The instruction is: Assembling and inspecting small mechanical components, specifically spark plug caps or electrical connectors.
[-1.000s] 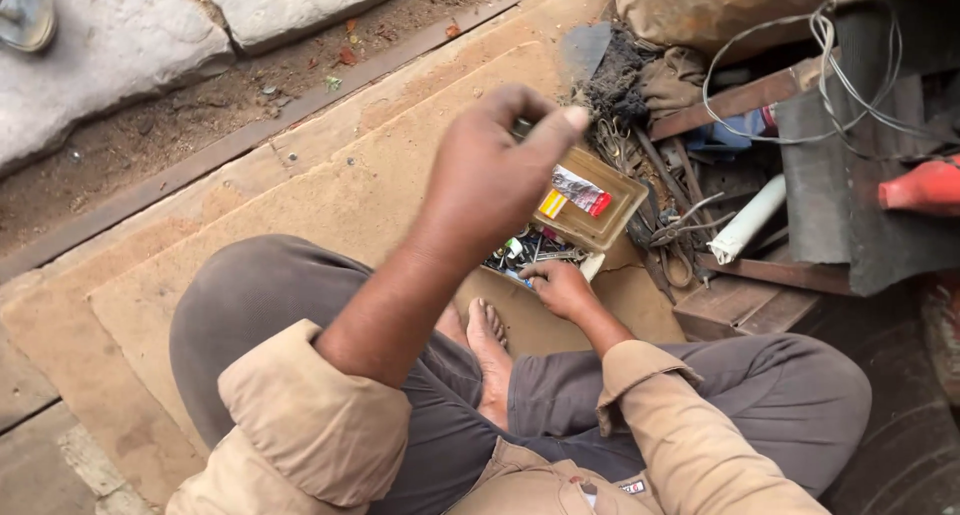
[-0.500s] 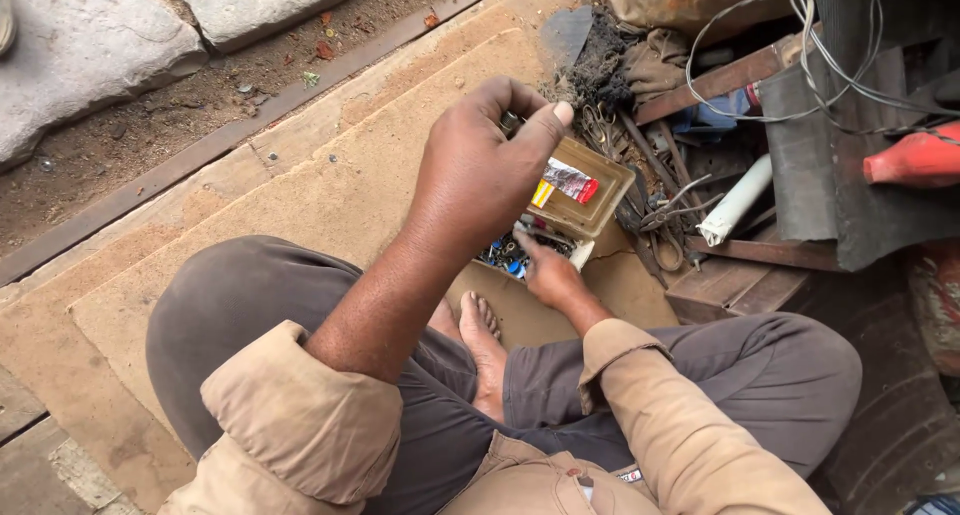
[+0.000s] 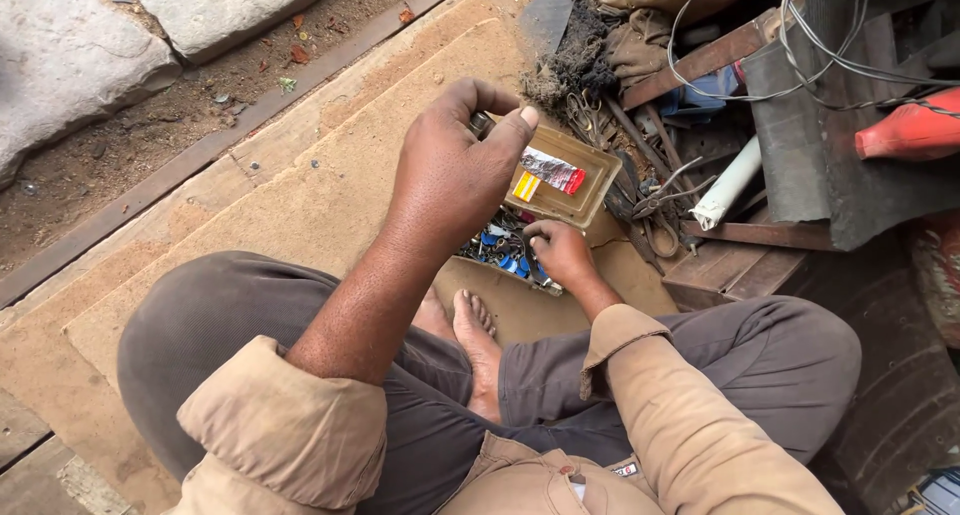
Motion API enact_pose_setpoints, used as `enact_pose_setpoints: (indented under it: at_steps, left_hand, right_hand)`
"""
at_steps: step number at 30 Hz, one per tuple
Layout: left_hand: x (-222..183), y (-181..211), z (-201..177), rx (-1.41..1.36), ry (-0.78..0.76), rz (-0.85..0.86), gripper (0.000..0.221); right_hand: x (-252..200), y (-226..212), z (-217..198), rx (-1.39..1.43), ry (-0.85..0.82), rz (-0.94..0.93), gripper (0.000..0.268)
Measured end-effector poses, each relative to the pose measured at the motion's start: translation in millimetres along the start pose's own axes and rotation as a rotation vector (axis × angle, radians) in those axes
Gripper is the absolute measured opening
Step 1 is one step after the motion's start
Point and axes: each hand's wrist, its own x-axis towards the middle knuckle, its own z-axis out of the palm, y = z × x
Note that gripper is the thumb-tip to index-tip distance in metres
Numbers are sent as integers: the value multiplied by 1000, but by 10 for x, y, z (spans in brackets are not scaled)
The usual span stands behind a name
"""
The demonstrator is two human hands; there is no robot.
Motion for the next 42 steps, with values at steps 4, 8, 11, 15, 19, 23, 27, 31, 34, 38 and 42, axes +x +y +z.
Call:
enact_pose_setpoints:
  at_steps: [4, 8, 11, 15, 19, 23, 27, 31, 34, 38, 42]
  left_hand:
    - [13, -23, 6, 7, 10, -2, 31]
    - [18, -16, 0, 12, 13, -17, 32]
    - [22, 2, -4, 28, 8, -34, 32]
    - [42, -36, 8, 49, 16, -7, 33]
    - [36, -16, 1, 25, 7, -57, 33]
    - [38, -33, 5, 48, 21, -21, 33]
    - [36, -32, 11, 28, 17, -24, 33]
    - [41, -17, 18, 42, 21, -40, 33]
    - [52, 0, 17, 48, 20, -71, 32]
    - [76, -16, 11, 43, 46, -36, 32]
    - [98, -29, 12, 42, 51, -58, 32]
  right_hand:
    - [-26, -118, 58, -60, -61, 16, 20]
    - [-66, -292, 58, -240, -275, 71, 21]
    - [-115, -493, 56, -279, -380, 97, 24]
    - [-136, -603, 95, -386, -500, 51, 43]
    - [-119, -652, 25, -312, -380, 60, 65]
    - [-86, -546, -30, -253, -287, 51, 47]
    - [-57, -478, -31, -181, -203, 19, 38]
    - [-39, -676, -72, -198, -160, 47, 31]
    - [15, -809, -79, -270, -103, 52, 22]
    - [83, -1138, -124, -261, -172, 116, 28]
    - [206, -1214, 9, -362, -239, 35, 46]
